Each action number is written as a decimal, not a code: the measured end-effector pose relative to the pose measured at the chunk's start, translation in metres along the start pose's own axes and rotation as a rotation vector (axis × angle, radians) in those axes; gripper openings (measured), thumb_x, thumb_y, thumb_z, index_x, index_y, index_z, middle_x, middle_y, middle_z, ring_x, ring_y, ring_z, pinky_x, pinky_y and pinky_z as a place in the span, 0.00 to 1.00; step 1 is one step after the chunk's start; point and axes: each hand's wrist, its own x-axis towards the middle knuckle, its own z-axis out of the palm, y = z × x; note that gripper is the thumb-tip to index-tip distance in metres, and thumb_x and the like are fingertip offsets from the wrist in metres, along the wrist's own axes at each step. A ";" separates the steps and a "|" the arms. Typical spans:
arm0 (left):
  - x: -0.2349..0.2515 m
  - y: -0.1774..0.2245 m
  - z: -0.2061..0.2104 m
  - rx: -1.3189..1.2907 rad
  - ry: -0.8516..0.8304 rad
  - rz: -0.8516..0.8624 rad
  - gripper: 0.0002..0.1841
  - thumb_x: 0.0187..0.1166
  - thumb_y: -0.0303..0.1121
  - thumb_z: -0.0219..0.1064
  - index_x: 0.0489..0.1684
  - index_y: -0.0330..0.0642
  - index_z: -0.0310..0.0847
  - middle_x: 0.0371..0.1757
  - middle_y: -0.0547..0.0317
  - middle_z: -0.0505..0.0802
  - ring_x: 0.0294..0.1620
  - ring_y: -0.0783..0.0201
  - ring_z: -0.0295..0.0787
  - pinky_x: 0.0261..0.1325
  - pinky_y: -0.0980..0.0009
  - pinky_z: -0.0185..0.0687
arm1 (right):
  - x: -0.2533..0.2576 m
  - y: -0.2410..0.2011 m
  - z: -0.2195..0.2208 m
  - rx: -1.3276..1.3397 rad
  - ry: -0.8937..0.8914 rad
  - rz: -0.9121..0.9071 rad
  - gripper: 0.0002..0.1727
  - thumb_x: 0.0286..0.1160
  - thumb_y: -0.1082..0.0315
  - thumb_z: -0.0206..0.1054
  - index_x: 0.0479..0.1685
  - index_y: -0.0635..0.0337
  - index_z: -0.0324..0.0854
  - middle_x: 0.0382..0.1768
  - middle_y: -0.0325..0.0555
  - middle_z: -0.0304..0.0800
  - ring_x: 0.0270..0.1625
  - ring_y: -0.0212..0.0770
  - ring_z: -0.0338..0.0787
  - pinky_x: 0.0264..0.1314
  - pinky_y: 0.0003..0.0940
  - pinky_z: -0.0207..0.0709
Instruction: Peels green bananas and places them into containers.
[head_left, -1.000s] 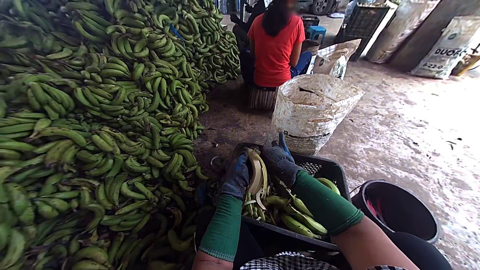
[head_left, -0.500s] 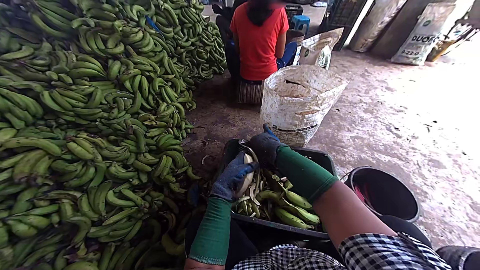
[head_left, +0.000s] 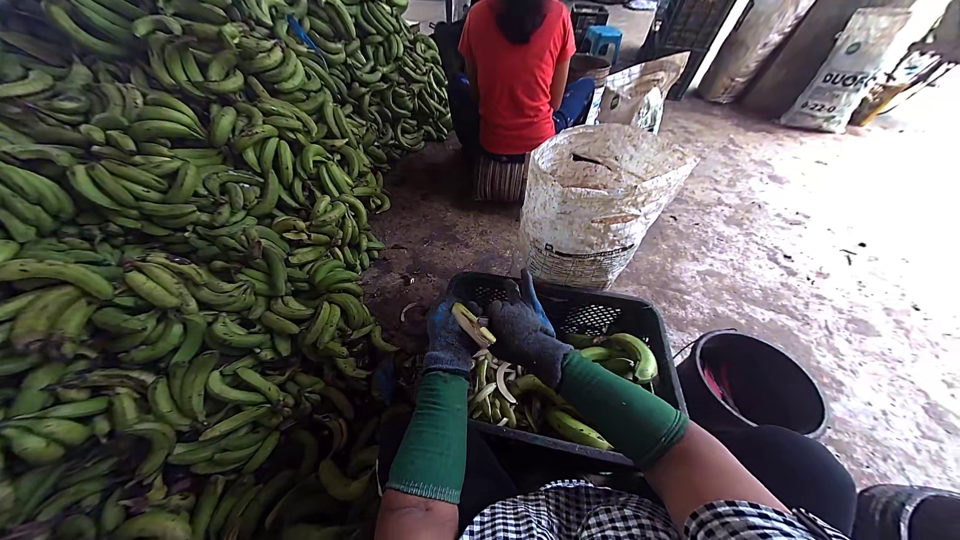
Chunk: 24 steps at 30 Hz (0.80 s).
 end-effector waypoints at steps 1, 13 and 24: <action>0.001 -0.001 0.003 -0.134 -0.004 -0.051 0.11 0.91 0.36 0.52 0.55 0.40 0.76 0.41 0.55 0.84 0.37 0.65 0.81 0.41 0.66 0.83 | 0.000 -0.004 -0.005 0.012 -0.047 0.027 0.27 0.69 0.53 0.77 0.59 0.66 0.82 0.56 0.64 0.89 0.69 0.68 0.84 0.70 0.68 0.77; -0.022 0.022 0.021 0.208 -0.063 0.257 0.26 0.96 0.46 0.39 0.73 0.41 0.78 0.67 0.49 0.88 0.67 0.63 0.83 0.72 0.60 0.79 | 0.006 -0.004 -0.047 0.114 0.014 0.139 0.19 0.79 0.57 0.70 0.55 0.65 0.84 0.53 0.64 0.90 0.60 0.64 0.90 0.61 0.66 0.82; -0.023 0.015 0.019 0.334 -0.113 0.532 0.23 0.91 0.44 0.51 0.73 0.39 0.80 0.71 0.50 0.86 0.73 0.64 0.80 0.79 0.62 0.74 | 0.005 -0.002 -0.081 -0.077 -0.092 0.147 0.17 0.79 0.57 0.70 0.50 0.65 0.87 0.51 0.62 0.91 0.59 0.64 0.90 0.61 0.69 0.79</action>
